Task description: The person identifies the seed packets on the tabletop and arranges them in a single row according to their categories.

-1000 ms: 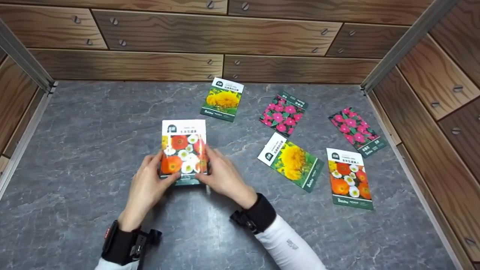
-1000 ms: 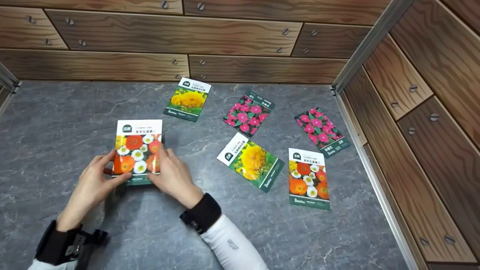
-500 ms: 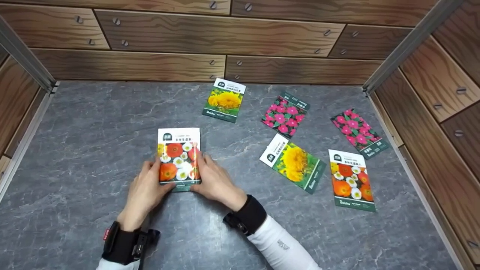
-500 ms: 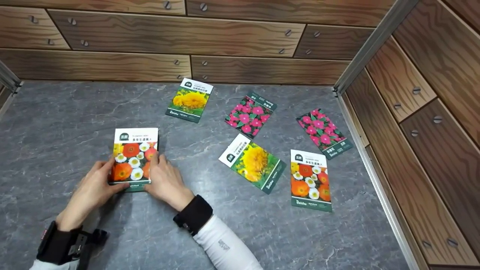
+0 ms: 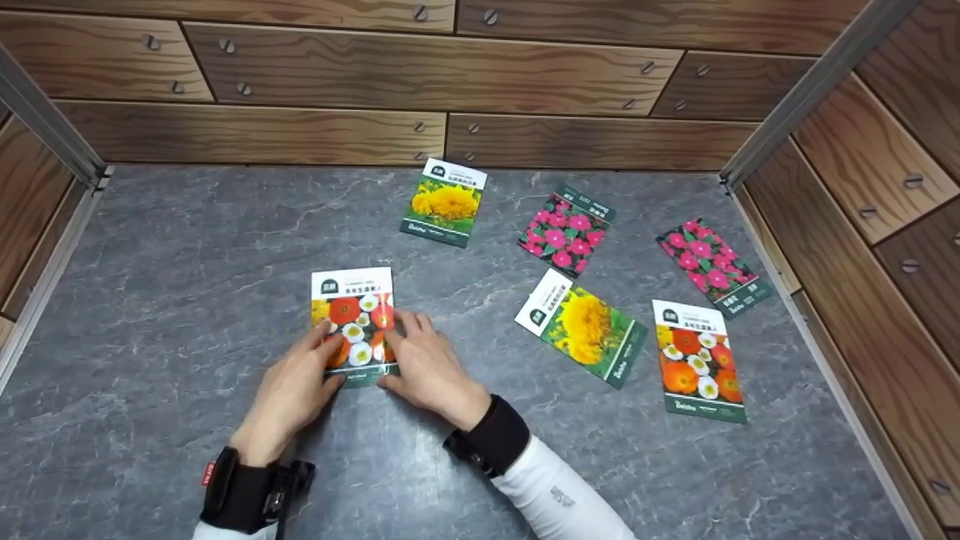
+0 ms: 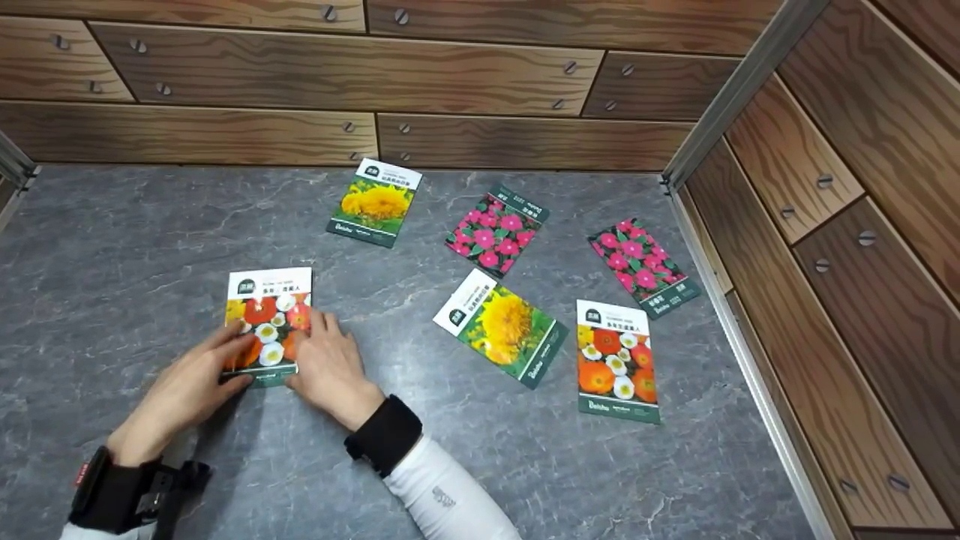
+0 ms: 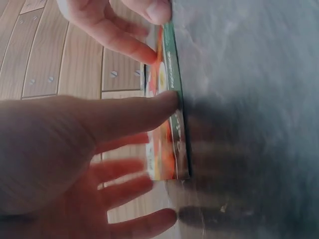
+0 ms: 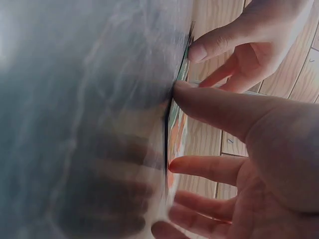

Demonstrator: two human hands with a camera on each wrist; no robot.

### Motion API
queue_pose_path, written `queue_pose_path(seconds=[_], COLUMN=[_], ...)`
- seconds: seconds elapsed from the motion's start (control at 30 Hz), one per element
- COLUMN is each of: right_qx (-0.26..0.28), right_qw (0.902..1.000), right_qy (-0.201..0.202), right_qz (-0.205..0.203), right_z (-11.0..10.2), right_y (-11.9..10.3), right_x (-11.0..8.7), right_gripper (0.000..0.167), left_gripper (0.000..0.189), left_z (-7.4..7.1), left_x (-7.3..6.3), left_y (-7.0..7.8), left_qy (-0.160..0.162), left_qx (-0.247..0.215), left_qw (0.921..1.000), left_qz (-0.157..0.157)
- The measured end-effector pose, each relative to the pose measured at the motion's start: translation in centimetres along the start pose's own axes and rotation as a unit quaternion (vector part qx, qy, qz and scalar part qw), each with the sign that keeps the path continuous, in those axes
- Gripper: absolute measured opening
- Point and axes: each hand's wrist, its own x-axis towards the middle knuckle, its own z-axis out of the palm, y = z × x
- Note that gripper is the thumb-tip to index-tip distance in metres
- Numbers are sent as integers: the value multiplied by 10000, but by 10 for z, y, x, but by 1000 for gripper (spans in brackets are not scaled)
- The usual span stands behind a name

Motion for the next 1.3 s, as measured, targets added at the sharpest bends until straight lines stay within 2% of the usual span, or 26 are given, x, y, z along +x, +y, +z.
queue_pose_path(seconds=[0.13,0.57,0.8,1.03,1.3], right_qx=[-278,-567,-742,-805,-789], right_qw=[9992,9973,9962,9953,9952], right_qy=[-199,-301,-257,-395,-462], right_qz=[-190,-357,-386,-365,-340], right_z=[-1,-1,3,6,5], right_y=[3,-1,-12,-20,-22], right_x=[-1,-1,6,14,16], right_gripper=[61,59,60,61,62], left_gripper=[56,60,60,59,59], left_z=[1,-1,-4,-7,-9], left_x=[1,1,1,-1,-1], left_y=[0,-3,-14,-26,-28], left_qy=[-231,-218,-189,-97,-48], left_qx=[64,179,78,-13,44], left_qw=[9997,9996,9998,9999,9999], left_qz=[53,-7,17,63,125])
